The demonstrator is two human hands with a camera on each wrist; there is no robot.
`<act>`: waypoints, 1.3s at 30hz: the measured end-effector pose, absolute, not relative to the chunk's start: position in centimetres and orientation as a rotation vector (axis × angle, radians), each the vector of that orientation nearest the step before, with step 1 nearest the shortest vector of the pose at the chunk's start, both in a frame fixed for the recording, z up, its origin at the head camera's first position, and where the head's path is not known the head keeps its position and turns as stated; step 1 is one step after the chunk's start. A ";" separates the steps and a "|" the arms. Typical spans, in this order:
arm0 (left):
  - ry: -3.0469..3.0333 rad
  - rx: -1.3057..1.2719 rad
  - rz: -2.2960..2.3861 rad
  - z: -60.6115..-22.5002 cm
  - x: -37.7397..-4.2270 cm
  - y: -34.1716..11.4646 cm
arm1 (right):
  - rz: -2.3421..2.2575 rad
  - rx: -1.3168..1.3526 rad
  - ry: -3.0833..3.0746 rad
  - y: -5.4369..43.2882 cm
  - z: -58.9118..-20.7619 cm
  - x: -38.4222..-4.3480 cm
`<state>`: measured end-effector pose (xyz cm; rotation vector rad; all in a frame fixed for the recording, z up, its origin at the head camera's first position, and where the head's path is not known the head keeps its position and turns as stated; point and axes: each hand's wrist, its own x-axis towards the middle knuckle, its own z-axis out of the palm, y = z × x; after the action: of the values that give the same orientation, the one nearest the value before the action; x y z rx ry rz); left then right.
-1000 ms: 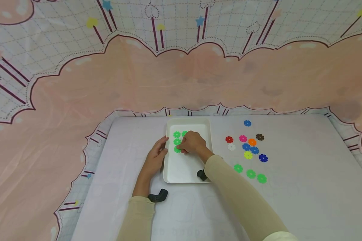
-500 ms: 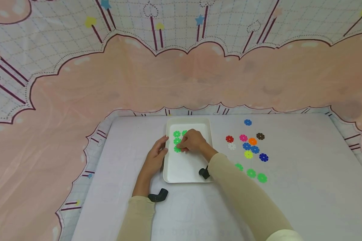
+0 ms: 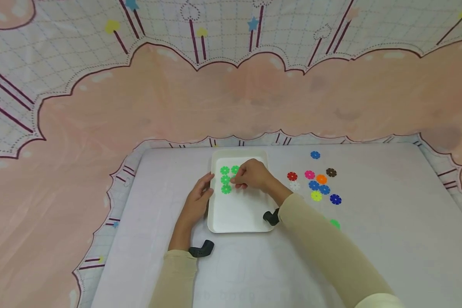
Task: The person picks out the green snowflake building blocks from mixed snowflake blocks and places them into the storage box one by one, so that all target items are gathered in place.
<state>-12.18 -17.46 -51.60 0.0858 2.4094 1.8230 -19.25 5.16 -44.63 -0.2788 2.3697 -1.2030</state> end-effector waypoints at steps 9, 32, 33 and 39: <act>2.402 0.090 1.829 -51.5 -12.3 -17.5 | -1.229 -0.349 2.335 7.3 -42.4 -19.4; 2.411 0.070 1.832 -52.0 -12.4 -17.6 | -1.085 -0.396 2.271 13.0 -42.7 -17.6; 2.407 0.073 1.836 -52.0 -12.4 -17.6 | -1.078 -0.402 2.272 13.2 -42.8 -17.5; 2.399 0.108 1.850 -52.0 -12.4 -17.7 | -1.073 -0.428 2.247 14.4 -43.2 -17.1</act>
<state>-12.42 -17.67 -52.04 0.1079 2.3989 1.8502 -17.08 14.39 -43.23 -0.4277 2.2467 -1.0733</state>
